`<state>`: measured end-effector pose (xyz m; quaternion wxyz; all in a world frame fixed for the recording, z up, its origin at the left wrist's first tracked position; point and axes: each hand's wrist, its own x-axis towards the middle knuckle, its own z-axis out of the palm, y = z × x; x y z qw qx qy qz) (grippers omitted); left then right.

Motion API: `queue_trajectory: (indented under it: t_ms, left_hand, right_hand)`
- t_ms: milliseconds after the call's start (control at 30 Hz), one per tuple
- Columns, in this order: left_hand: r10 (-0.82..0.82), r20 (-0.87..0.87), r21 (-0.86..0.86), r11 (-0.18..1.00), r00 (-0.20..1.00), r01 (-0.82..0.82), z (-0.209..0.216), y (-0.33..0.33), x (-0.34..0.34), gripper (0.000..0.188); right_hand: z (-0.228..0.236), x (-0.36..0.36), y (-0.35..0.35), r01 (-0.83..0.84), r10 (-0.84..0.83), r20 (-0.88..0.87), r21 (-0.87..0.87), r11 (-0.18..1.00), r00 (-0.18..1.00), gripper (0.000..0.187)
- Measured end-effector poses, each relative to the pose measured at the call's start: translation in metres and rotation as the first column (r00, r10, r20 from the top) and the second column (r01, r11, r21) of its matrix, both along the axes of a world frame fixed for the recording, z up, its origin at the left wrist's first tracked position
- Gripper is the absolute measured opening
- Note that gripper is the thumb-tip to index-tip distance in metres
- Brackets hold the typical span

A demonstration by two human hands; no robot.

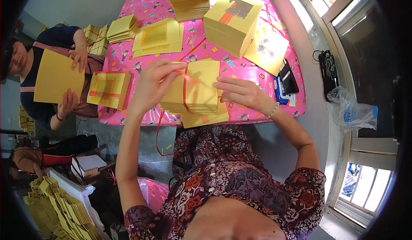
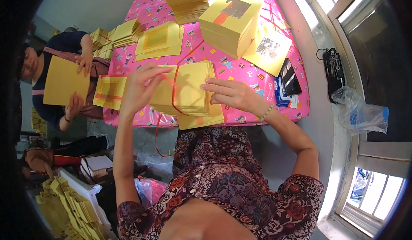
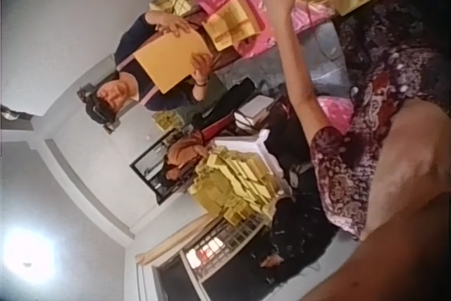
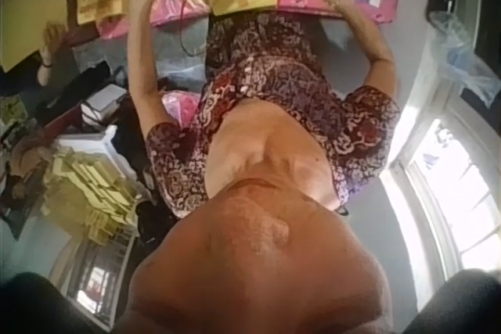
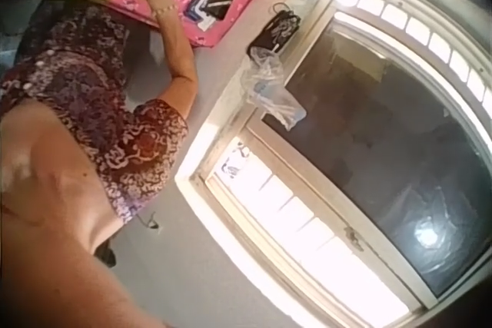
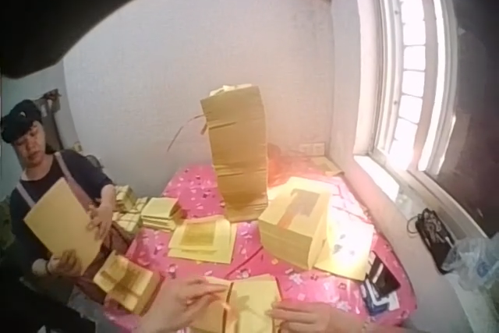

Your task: Packaging and bundling stacks of yellow joss paper with red ribbon.

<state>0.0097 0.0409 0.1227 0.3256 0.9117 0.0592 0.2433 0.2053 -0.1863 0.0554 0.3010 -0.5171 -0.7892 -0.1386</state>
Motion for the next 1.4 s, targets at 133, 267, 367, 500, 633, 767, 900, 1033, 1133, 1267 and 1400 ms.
queue_trajectory:
  t_ms: [133,267,367,500,633,767,900,1033,1133,1267,1400]
  left_hand:
    - [-0.234,-0.155,0.006,0.971,0.960,0.237,-0.008,-0.015,0.044,0.021]
    - [-0.302,-0.150,0.089,0.944,0.942,0.317,-0.024,-0.030,0.067,0.020]
    - [-0.312,-0.202,0.033,0.945,0.928,0.325,-0.030,-0.036,0.074,0.020]
    - [-0.309,-0.176,0.012,0.949,0.935,0.316,-0.036,-0.039,0.072,0.016]
    - [-0.271,-0.215,-0.014,0.962,0.938,0.274,-0.022,-0.033,0.066,0.018]
    - [-0.230,-0.208,-0.035,0.973,0.951,0.228,0.000,-0.023,0.052,0.019]
    - [-0.111,-0.248,-0.010,0.994,0.962,0.112,0.031,-0.016,0.035,0.019]
    - [-0.023,-0.056,-0.055,0.998,0.998,0.020,0.036,-0.010,0.024,0.021]
    - [-0.011,0.005,-0.085,0.996,1.000,0.011,0.029,-0.009,0.027,0.021]
    - [0.040,-0.029,-0.168,0.985,0.999,-0.044,0.025,-0.015,0.031,0.021]
    - [0.040,0.059,-0.079,0.996,0.997,-0.035,0.045,-0.017,0.041,0.020]
  right_hand:
    - [0.005,0.003,-0.002,0.008,-0.006,0.039,-0.042,0.999,0.999,0.030]
    - [0.010,0.001,-0.003,0.016,-0.013,0.041,-0.064,0.998,0.999,0.026]
    - [0.008,0.002,-0.005,0.035,-0.033,0.053,-0.027,0.999,0.998,0.023]
    - [0.003,0.006,-0.002,0.066,-0.072,0.067,0.085,0.994,0.995,0.017]
    - [0.012,0.005,0.006,0.082,-0.095,0.061,0.181,0.980,0.994,0.016]
    - [0.018,0.006,0.024,0.121,-0.134,0.046,0.217,0.969,0.990,0.023]
    - [0.028,-0.005,0.054,0.155,-0.126,-0.121,0.281,0.947,0.985,0.019]
    - [0.065,-0.006,0.065,0.159,-0.096,-0.206,0.316,0.935,0.974,0.016]
    - [0.077,0.000,0.070,0.137,-0.048,-0.254,0.346,0.928,0.966,0.014]
    - [0.085,0.005,0.073,0.143,-0.070,-0.222,0.332,0.932,0.973,0.013]
    - [0.103,0.017,0.071,0.196,-0.108,-0.247,0.365,0.910,0.963,0.014]
